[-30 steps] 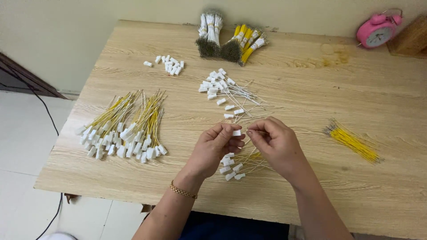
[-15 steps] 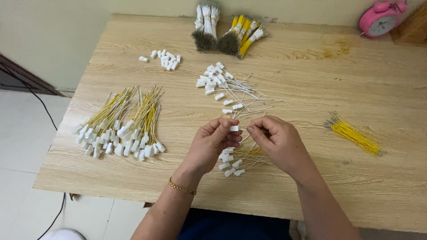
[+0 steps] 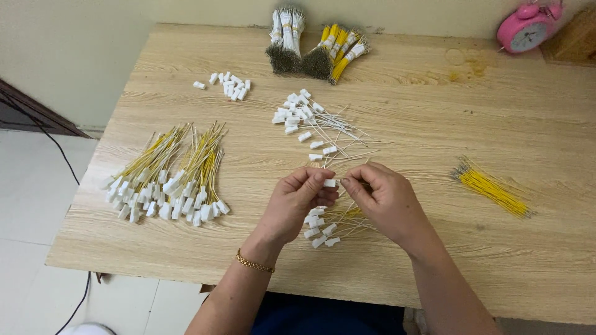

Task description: The person repeatedly picks a white plastic cap and a yellow stick, inserts the stick into the cap, and places the assembled unit on the table. The process is repeated continuously throughout the clip.

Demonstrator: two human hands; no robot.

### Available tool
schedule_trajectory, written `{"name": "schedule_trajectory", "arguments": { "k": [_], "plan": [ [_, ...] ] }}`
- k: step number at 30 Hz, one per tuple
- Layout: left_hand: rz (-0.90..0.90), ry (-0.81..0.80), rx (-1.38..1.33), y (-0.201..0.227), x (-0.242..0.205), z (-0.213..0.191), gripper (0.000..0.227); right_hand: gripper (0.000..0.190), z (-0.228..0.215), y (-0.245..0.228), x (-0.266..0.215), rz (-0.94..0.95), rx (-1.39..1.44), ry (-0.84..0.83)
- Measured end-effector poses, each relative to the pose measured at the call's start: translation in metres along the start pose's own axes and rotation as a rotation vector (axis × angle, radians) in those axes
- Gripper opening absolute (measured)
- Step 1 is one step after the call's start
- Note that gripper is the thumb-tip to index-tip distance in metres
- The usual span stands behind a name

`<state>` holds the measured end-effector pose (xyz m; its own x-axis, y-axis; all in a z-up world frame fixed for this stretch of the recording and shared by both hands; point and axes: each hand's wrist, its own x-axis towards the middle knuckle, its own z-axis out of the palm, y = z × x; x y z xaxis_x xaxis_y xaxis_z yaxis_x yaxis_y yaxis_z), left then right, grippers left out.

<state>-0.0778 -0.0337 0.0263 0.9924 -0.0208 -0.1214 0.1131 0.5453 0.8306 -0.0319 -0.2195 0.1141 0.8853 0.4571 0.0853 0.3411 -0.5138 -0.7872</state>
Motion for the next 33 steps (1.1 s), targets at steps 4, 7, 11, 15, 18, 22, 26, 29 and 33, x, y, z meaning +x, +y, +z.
{"name": "schedule_trajectory", "arguments": {
  "k": [4,7,11,15,18,22,26,29,33],
  "plan": [
    [0.021,0.0,-0.063,0.001,0.004,-0.003,0.027,0.018,-0.004,0.002,0.003,-0.005,-0.003,0.031],
    [0.027,0.021,-0.1,0.006,0.006,-0.004,0.029,0.017,-0.005,0.001,0.006,-0.002,-0.004,0.032],
    [0.011,-0.005,-0.101,0.007,0.009,-0.002,0.028,0.018,-0.006,0.0,0.011,0.014,0.004,0.011],
    [0.014,-0.002,-0.105,0.008,0.013,-0.001,0.028,0.019,-0.007,0.002,0.018,-0.016,-0.049,0.034],
    [0.023,-0.014,-0.067,0.007,0.018,0.0,0.028,0.018,-0.004,-0.001,0.021,-0.028,-0.024,0.02],
    [0.072,-0.014,-0.016,0.011,0.022,-0.001,0.027,0.017,0.001,0.01,0.027,-0.1,0.069,0.002],
    [0.057,0.025,-0.001,0.017,0.026,-0.002,0.028,0.015,0.002,0.011,0.031,-0.028,0.129,-0.038],
    [0.059,0.016,0.004,0.014,0.031,-0.002,0.027,0.015,0.002,0.011,0.031,0.002,0.09,-0.031],
    [0.034,0.054,0.133,0.017,0.04,0.003,0.029,0.014,0.004,0.022,0.037,-0.18,-0.03,0.047]
  ]
}}
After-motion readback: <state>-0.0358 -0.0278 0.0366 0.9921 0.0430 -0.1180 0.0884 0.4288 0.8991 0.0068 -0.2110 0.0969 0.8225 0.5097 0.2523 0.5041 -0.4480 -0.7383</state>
